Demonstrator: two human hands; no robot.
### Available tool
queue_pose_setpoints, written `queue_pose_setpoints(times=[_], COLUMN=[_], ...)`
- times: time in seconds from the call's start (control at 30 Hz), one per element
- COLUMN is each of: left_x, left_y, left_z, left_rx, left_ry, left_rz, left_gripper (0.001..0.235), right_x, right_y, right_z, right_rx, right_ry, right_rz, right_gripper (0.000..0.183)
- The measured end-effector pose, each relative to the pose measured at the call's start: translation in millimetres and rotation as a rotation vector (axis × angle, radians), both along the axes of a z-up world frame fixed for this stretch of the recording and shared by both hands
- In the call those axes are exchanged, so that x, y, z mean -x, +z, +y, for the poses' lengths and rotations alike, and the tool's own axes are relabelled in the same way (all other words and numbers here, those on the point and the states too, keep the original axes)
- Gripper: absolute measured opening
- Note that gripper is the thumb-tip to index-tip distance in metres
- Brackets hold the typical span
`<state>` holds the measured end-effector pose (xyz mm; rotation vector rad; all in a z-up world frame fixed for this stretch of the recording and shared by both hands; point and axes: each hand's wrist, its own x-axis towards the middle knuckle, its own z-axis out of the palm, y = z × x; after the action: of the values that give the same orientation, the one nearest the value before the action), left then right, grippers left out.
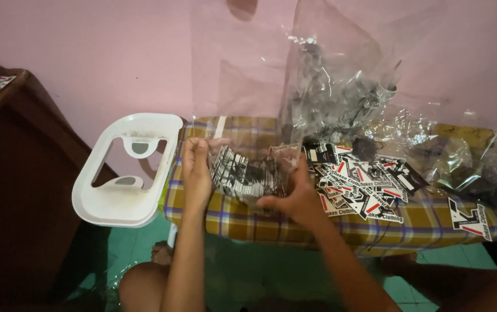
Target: The person sorts a pile of small rectangular stickers on a table, picking them up and placing them into clear plastic bags. They handle the stickers and bags by hand, organizing the items into separate packages.
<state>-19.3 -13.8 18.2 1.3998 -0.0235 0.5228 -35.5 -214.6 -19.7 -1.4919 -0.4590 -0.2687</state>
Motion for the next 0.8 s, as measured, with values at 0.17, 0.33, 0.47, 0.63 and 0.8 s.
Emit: queue_pose_setpoints(times=[0.17,0.33,0.47,0.63,0.8], left_x=[-19.4,8.7,-18.0,-36.7,-42.7], left_y=[-26.2,30.9,16.2,53.5,77.9], left_z=[6.1,5.3,30.5,50.2,56.4], left_rx=[-0.011,-0.062,-0.197,-0.415,-0.56], left_ry=[0.094,0.106,0.107,0.094,0.11], left_rz=[-0.07,-0.201,-0.22,-0.282,-0.24], left_gripper=[0.017,0.018,0.018,0.015,0.02], right_x=[6.6,8.4,21.4,-15.2,-26.8], right_y=[6.2,5.3,17.2,23.5,-47.5], right_z=[2.7,23.5,28.7,35.9,36.4], right_rx=[0.257,0.159,0.31,0.58,0.743], right_ry=[-0.138,-0.129,-0.205,-0.434,-0.347], right_rz=[-0.001,-0.076,0.019,-0.677,-0.703], right_gripper=[0.087,0.078,0.08,0.061,0.047])
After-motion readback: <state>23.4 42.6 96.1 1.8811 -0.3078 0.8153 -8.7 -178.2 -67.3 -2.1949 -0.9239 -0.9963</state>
